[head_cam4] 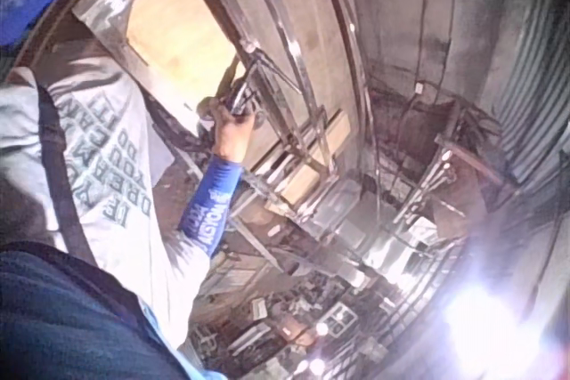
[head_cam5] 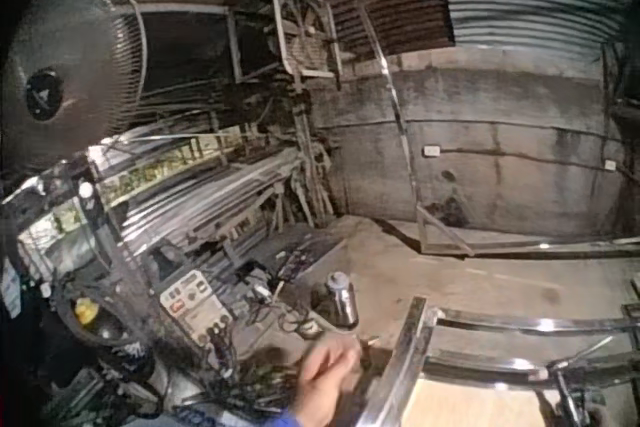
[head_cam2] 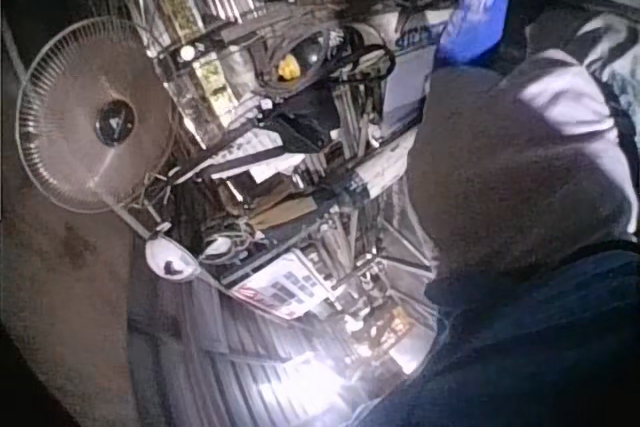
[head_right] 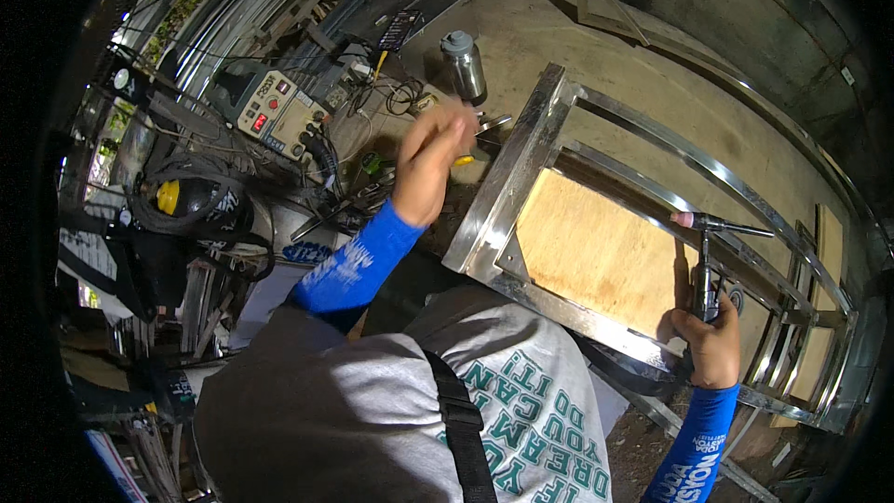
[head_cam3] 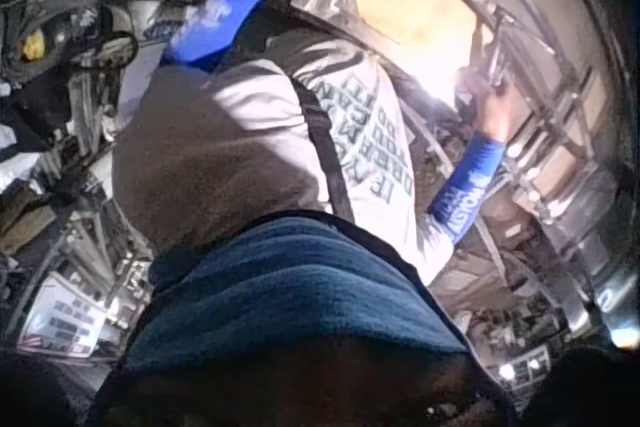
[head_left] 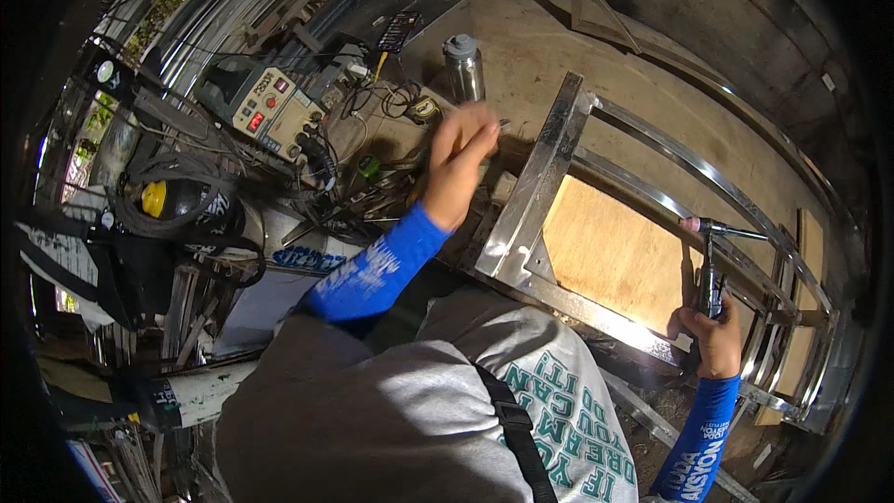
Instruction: The person holds a rectangular metal frame with a wooden insert and uses a welding torch to tack weld the corners. They repeatedly reposition the frame and apply short welds at multiple joints.
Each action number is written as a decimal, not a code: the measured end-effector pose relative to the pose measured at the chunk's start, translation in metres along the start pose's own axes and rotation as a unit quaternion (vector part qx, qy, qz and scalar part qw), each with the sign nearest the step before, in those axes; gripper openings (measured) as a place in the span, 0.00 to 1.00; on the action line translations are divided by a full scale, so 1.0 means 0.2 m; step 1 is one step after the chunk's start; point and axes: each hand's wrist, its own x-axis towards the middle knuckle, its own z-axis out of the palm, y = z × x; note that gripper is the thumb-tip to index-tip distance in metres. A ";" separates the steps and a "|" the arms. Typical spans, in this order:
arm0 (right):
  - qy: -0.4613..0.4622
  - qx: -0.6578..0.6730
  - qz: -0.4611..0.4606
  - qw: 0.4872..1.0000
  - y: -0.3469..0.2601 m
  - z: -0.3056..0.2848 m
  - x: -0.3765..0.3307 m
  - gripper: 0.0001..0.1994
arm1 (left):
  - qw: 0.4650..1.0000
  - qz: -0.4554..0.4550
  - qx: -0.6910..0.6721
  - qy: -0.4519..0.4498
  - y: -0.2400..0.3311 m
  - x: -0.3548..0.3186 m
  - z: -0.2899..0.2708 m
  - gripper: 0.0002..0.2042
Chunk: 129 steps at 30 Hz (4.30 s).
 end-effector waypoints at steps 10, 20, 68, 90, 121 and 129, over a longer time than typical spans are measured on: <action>0.096 -0.016 0.027 0.995 0.10 0.05 0.16 0.18 | 0.867 -0.362 -0.104 -0.327 -0.09 0.11 -0.13 0.24; 0.143 -0.065 0.046 0.987 0.17 0.00 0.26 0.22 | 0.792 -0.470 -0.091 -0.378 -0.14 0.27 -0.12 0.25; 0.052 -0.035 0.018 0.998 0.36 -0.08 0.32 0.24 | 0.918 -0.186 0.003 -0.349 -0.36 0.09 -0.24 0.34; 0.069 -0.082 -0.018 0.994 0.33 -0.15 0.23 0.26 | 0.615 0.321 0.438 -0.571 0.01 0.11 0.17 0.33; 0.063 -0.101 -0.037 0.992 0.39 -0.16 0.24 0.27 | 0.907 -0.301 -0.071 -0.285 -0.20 0.03 -0.05 0.24; 0.060 -0.094 -0.035 0.993 0.41 -0.20 0.25 0.26 | 0.848 -0.445 -0.033 -0.287 -0.26 0.08 -0.03 0.21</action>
